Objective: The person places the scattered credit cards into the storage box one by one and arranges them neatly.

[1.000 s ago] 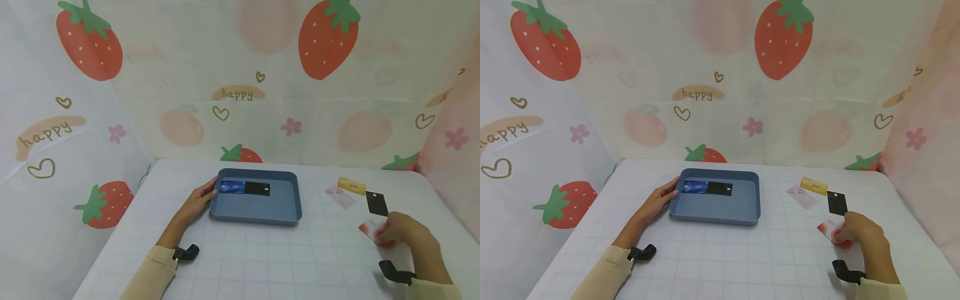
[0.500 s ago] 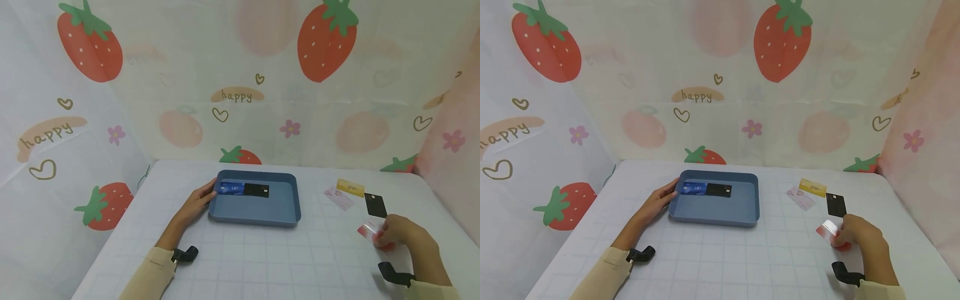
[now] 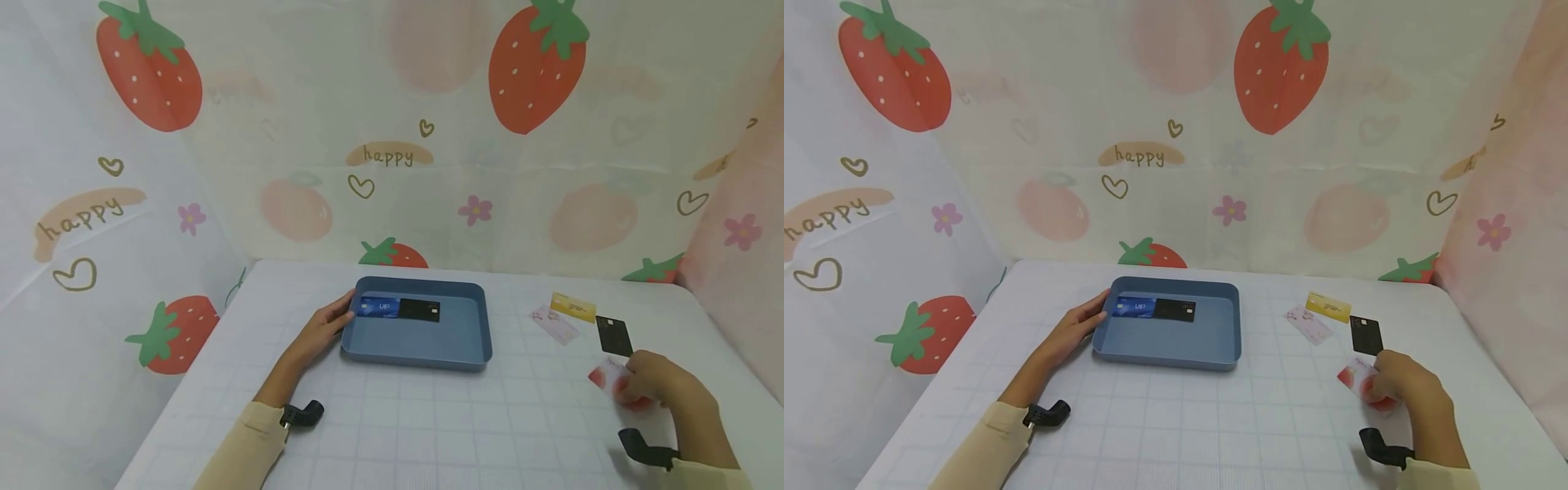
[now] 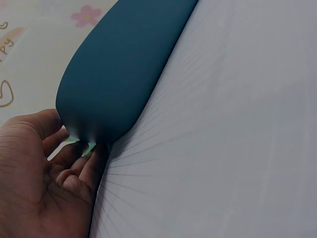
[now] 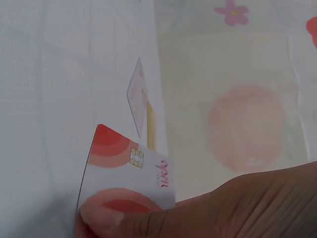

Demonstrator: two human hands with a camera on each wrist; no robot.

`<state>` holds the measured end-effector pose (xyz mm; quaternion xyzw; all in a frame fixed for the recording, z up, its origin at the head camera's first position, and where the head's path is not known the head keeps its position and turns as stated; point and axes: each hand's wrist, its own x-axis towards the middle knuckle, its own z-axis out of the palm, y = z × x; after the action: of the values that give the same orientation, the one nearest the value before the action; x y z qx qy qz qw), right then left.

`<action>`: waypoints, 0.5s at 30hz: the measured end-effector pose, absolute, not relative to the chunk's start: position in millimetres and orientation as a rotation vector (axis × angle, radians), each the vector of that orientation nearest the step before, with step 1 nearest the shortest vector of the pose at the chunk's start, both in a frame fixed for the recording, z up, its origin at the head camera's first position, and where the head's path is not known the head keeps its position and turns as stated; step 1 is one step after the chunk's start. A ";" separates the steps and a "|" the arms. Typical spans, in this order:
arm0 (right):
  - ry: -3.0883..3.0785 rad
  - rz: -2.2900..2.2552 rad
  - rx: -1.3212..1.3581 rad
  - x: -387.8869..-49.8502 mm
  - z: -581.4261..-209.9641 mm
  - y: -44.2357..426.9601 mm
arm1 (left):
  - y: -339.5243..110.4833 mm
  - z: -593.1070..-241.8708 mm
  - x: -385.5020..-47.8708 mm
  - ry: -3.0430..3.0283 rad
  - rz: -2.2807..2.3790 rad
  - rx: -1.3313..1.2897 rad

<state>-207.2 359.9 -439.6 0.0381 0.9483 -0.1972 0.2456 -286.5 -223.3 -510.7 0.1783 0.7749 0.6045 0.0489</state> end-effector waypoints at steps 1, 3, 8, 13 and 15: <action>2.577 -0.554 0.112 -206.9 -439.2 359.7 | -223.3 -510.3 -286.2 2.371 1.836 0.542; 2.557 -0.575 0.121 -206.2 -438.0 359.3 | -223.1 -509.7 -285.7 2.387 1.823 0.540; 2.549 -0.597 0.088 -207.2 -435.0 359.8 | -223.0 -508.6 -284.6 2.388 1.816 0.540; 2.583 -0.620 0.054 -210.2 -433.1 363.5 | -223.0 -507.8 -283.7 2.387 1.821 0.537; 2.602 -0.631 0.055 -211.4 -432.9 365.4 | -222.7 -507.6 -283.5 2.384 1.824 0.535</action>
<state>-211.4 365.4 -432.9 0.0200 0.9457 -0.2293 0.2296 -283.5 -222.7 -507.6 0.1754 0.7810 0.5976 0.0464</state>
